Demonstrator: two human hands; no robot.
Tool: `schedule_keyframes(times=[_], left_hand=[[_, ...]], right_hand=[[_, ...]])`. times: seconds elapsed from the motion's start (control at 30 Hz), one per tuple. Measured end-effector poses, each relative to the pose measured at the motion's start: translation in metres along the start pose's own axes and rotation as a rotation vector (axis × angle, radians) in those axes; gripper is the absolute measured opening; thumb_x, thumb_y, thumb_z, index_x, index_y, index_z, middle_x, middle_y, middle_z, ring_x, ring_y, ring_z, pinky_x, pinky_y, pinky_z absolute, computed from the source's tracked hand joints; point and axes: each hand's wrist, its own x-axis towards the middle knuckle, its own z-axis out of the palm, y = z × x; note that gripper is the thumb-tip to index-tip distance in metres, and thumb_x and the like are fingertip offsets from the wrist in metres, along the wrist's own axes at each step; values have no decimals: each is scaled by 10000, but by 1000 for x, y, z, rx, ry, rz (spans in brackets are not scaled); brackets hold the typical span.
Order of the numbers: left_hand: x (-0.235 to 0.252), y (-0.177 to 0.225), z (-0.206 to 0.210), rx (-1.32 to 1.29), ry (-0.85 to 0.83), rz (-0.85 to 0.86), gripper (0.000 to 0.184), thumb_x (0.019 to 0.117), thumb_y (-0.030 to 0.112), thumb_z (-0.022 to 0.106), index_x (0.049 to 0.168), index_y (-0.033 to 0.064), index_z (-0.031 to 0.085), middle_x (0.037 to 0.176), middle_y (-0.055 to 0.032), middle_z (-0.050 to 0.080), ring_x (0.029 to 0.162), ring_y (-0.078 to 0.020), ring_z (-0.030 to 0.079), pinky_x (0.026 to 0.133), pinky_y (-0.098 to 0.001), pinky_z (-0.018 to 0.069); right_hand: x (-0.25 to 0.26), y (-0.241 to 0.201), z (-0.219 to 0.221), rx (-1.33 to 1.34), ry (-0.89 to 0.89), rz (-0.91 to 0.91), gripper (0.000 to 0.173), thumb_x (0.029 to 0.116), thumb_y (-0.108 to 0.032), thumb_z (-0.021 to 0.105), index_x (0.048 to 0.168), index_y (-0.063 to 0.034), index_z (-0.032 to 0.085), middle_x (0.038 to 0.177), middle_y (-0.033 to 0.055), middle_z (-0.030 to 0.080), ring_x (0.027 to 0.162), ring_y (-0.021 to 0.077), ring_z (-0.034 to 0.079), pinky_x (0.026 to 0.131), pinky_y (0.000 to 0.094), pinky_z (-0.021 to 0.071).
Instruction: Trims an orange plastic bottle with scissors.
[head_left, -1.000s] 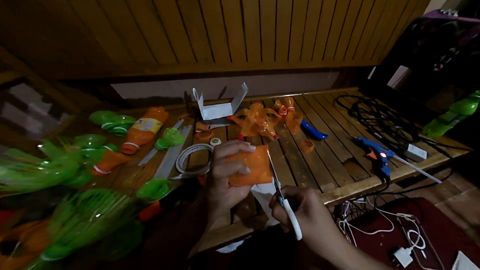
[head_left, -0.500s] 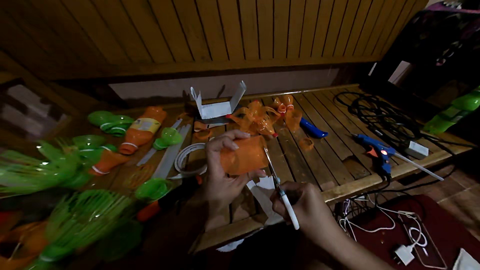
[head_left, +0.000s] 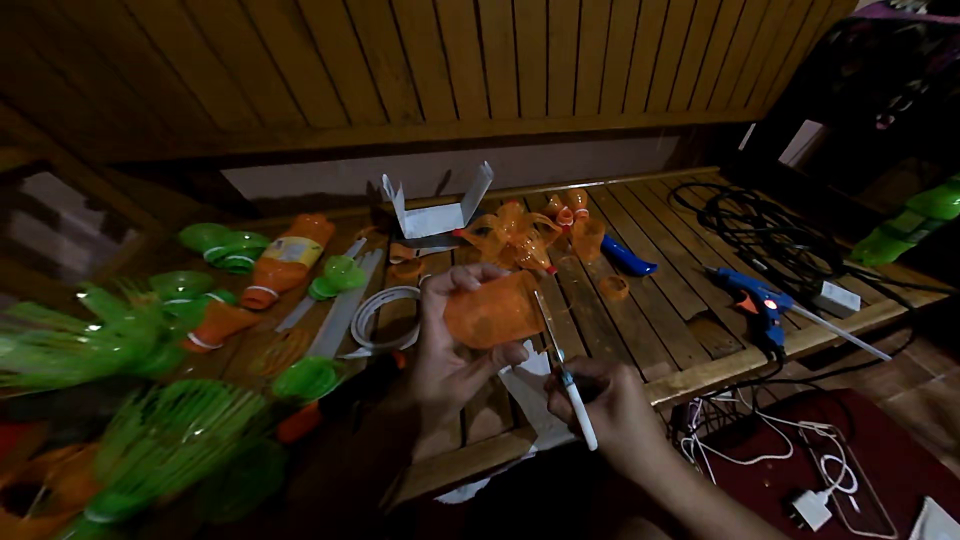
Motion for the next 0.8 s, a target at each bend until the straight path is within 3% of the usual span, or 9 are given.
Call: schedule_keyframes(times=[0.13, 0.3, 0.43, 0.63, 0.8], left_hand=[[1, 0, -7, -31, -52, -27, 487, 902, 384, 759, 1281, 366, 454, 1315, 224, 561, 1204, 32, 572, 980, -171, 524], [-1, 5, -7, -54, -136, -150, 490, 895, 408, 749, 1242, 282, 426, 1276, 193, 585, 1183, 30, 583, 975, -183, 528], [-1, 7, -7, -56, -141, -158, 502, 908, 429, 732, 1267, 268, 421, 1265, 194, 586, 1165, 36, 589, 967, -175, 531], [0, 6, -11, -162, -161, -208, 399, 950, 468, 673, 1262, 343, 458, 1135, 210, 629, 909, 45, 648, 737, -143, 570], [-1, 8, -17, -236, -226, -334, 425, 955, 475, 660, 1285, 312, 447, 1065, 168, 647, 854, 29, 650, 702, -142, 564]], right_hand=[[1, -1, -3, -7, -46, 34, 152, 882, -127, 701, 967, -3, 720, 712, -45, 640, 571, -74, 532, 546, 106, 457], [0, -3, -1, 27, -40, 64, 140, 893, -176, 699, 953, -50, 714, 699, -94, 611, 580, -94, 518, 543, 94, 436], [-1, 1, 1, 26, -2, -2, 147, 889, -136, 688, 964, -13, 720, 717, -70, 630, 601, -105, 523, 566, 82, 443], [-2, 8, 1, -13, 34, -63, 166, 872, -138, 708, 952, 5, 732, 707, -50, 652, 579, -96, 533, 551, 90, 454], [-1, 5, -1, 18, -22, 25, 156, 892, -157, 704, 966, -21, 719, 711, -73, 632, 585, -91, 531, 553, 93, 453]])
